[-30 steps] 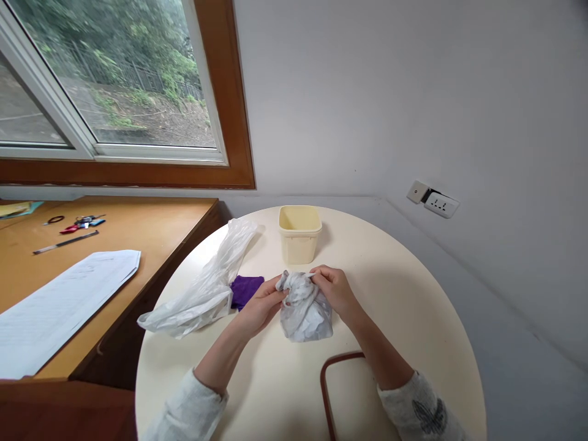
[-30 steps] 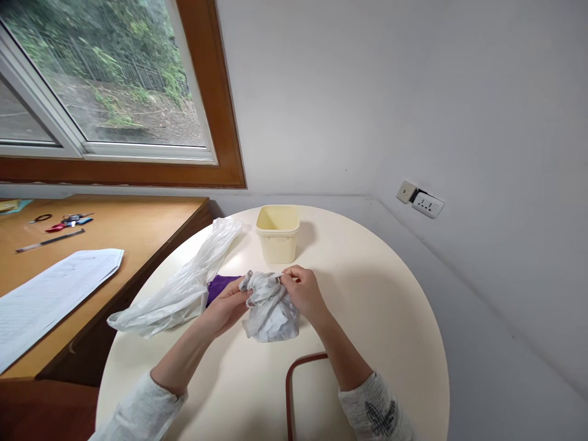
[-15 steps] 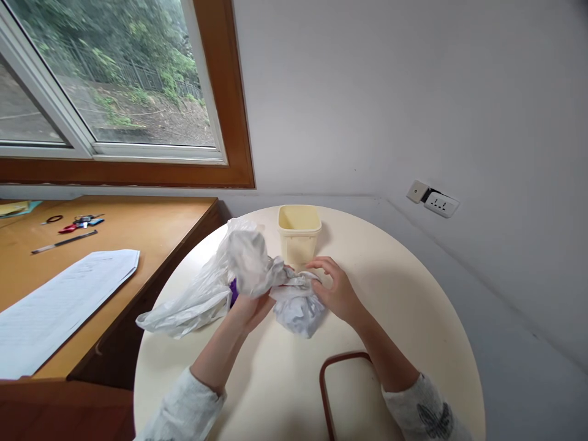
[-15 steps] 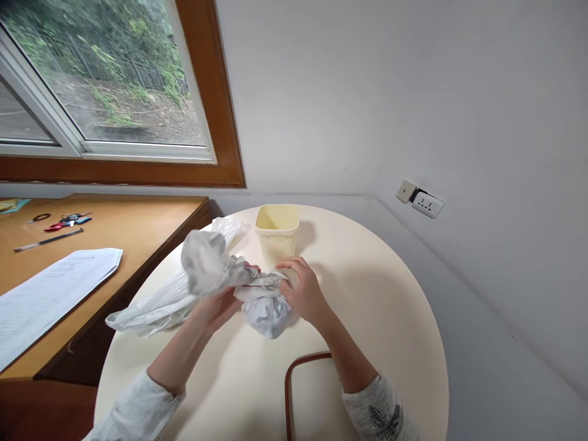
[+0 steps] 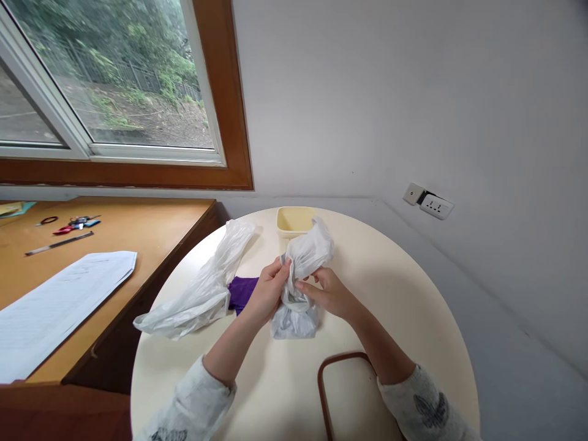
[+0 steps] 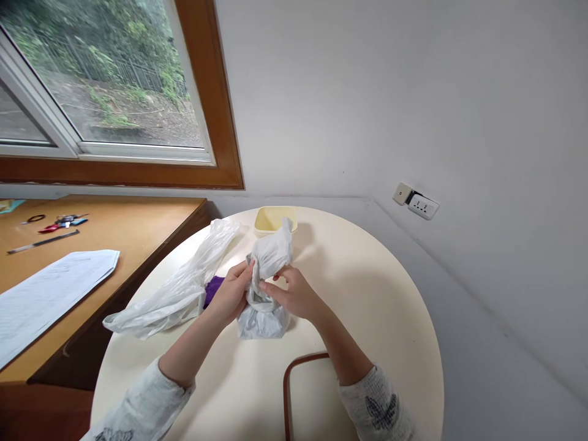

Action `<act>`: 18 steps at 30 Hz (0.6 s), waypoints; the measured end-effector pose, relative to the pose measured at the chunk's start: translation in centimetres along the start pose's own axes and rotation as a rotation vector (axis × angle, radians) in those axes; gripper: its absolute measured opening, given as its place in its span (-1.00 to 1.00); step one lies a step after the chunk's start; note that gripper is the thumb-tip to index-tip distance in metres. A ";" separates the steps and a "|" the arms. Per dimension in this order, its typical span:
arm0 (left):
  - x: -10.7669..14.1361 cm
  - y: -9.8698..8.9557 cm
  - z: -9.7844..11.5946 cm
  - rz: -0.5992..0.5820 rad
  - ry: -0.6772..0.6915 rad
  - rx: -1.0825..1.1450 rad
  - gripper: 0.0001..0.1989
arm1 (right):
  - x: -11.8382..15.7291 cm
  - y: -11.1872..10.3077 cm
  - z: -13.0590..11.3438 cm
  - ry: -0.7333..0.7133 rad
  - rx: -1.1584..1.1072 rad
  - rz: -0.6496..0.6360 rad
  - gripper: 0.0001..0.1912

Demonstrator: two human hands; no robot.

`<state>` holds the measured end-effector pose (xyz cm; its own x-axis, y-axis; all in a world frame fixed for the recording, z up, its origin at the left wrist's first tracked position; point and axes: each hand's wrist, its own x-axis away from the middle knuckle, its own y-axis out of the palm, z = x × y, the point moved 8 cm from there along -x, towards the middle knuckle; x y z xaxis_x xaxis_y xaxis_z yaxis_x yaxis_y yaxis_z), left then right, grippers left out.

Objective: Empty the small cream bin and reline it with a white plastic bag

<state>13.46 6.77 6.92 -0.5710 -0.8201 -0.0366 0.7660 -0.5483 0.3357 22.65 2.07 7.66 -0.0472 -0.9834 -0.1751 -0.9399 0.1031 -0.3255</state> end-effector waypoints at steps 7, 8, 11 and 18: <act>0.0 0.9 0.0 -0.100 0.033 -0.058 -0.56 | -0.4 0.2 0.0 0.004 -0.223 0.082 -0.61; 0.1 1.1 0.0 -0.132 0.027 -0.078 -0.52 | -0.5 0.2 0.0 -0.003 -0.285 0.097 -0.61; 0.7 1.2 -0.4 -0.205 -0.019 -0.237 -0.25 | -0.7 0.2 0.2 0.047 -0.440 0.109 -0.67; 1.9 2.0 -1.5 -0.305 -0.057 -0.382 -0.10 | -0.5 -1.2 1.6 0.169 -0.465 0.236 -0.75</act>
<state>14.33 3.92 6.13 -0.7931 -0.6086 -0.0247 0.6090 -0.7914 -0.0522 24.37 2.70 6.64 -0.2922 -0.9559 -0.0289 -0.9458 0.2844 0.1565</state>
